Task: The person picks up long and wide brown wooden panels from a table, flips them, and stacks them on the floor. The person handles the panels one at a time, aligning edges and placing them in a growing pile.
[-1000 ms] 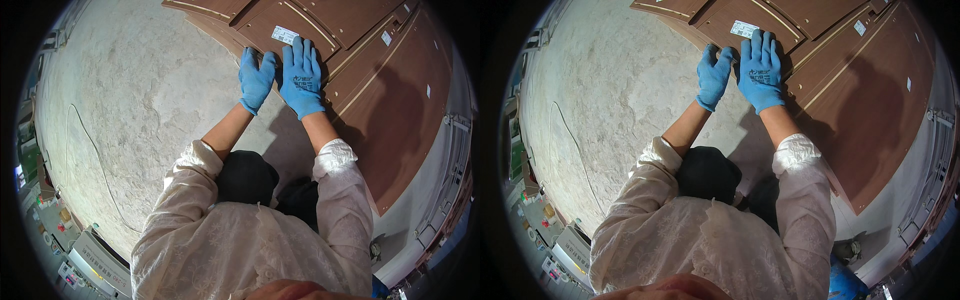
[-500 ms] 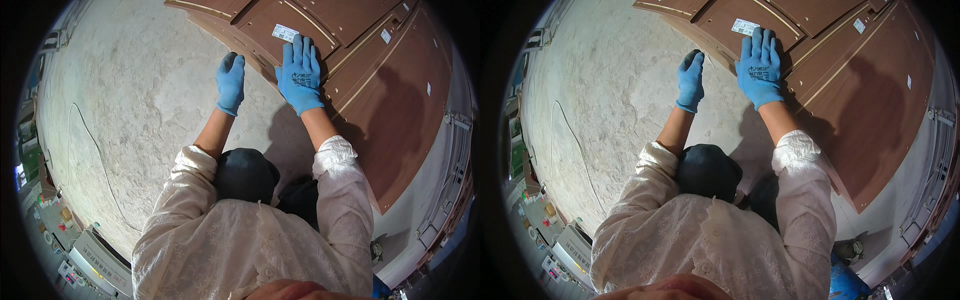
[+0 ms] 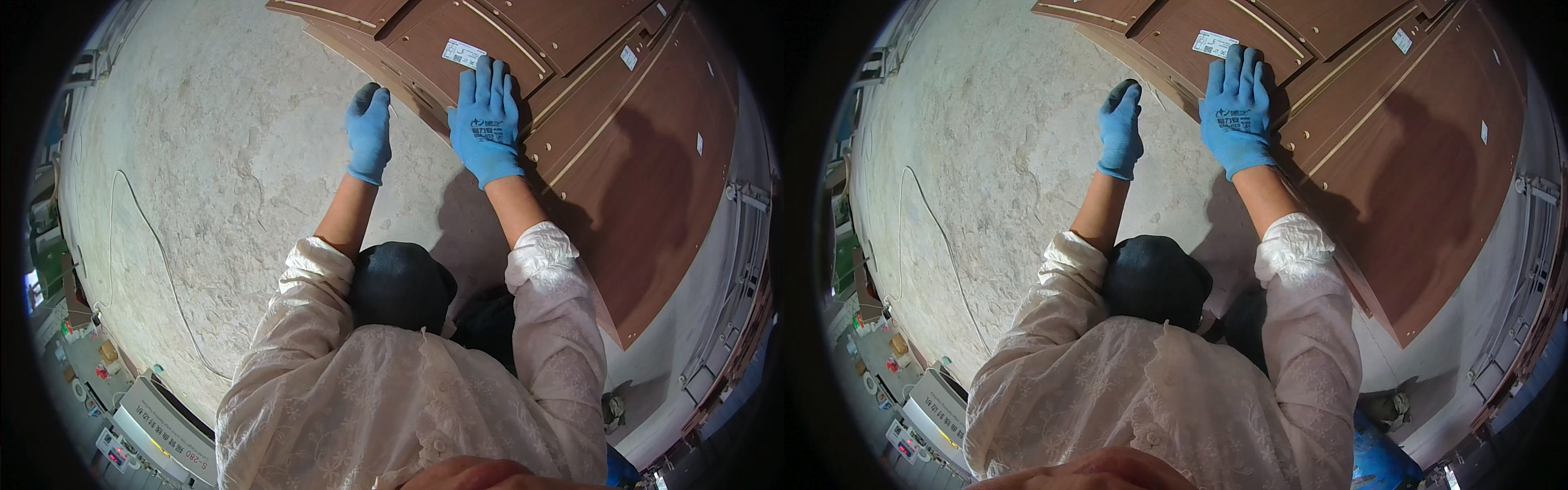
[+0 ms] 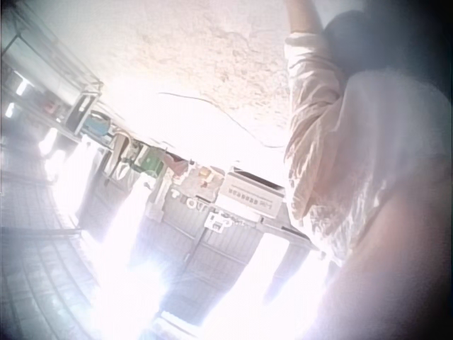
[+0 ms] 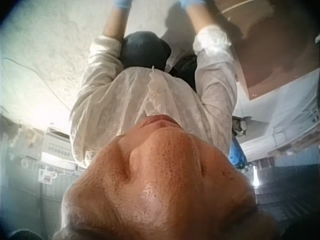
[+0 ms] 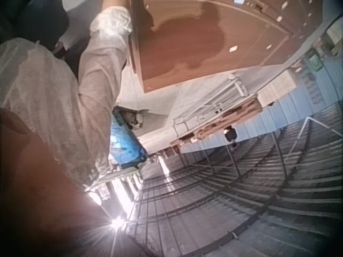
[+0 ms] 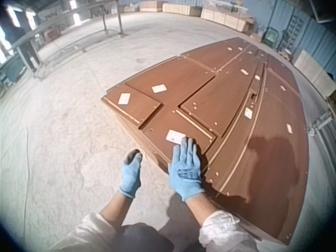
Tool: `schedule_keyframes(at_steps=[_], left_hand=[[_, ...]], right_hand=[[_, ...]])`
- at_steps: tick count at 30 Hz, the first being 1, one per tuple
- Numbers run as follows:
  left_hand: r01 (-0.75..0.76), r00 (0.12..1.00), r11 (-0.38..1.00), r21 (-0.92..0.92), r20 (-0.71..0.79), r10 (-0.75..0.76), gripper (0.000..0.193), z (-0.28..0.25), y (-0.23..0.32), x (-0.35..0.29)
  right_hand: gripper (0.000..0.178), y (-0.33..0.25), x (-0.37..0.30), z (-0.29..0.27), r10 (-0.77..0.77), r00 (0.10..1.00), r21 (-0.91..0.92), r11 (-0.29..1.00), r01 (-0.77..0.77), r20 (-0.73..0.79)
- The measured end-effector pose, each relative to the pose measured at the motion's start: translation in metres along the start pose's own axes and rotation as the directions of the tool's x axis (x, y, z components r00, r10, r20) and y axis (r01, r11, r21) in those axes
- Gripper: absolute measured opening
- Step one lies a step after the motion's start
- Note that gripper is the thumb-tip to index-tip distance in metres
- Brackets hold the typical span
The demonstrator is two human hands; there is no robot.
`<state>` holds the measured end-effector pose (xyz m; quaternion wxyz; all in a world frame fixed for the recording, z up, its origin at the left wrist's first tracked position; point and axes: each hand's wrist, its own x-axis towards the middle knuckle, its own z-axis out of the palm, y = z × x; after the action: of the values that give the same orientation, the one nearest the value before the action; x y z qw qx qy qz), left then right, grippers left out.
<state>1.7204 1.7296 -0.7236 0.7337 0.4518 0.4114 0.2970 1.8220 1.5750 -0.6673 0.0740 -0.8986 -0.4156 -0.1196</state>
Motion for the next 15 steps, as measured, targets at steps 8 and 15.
schedule_keyframes(at_steps=[8, 15], left_hand=[[-0.012, 0.999, 1.0, 0.017, -0.041, 0.012, 0.032, 0.0, 0.006, 0.01], [-0.397, 0.918, 0.889, 0.229, 0.118, 0.379, 0.06, 0.031, 0.007, 0.006]], right_hand=[[0.065, -0.002, 0.001, -0.001, 0.018, 1.0, -0.023, 1.0, -0.017, 0.016], [0.064, -0.002, 0.001, -0.002, 0.036, 0.999, 0.035, 0.999, -0.037, 0.022]])
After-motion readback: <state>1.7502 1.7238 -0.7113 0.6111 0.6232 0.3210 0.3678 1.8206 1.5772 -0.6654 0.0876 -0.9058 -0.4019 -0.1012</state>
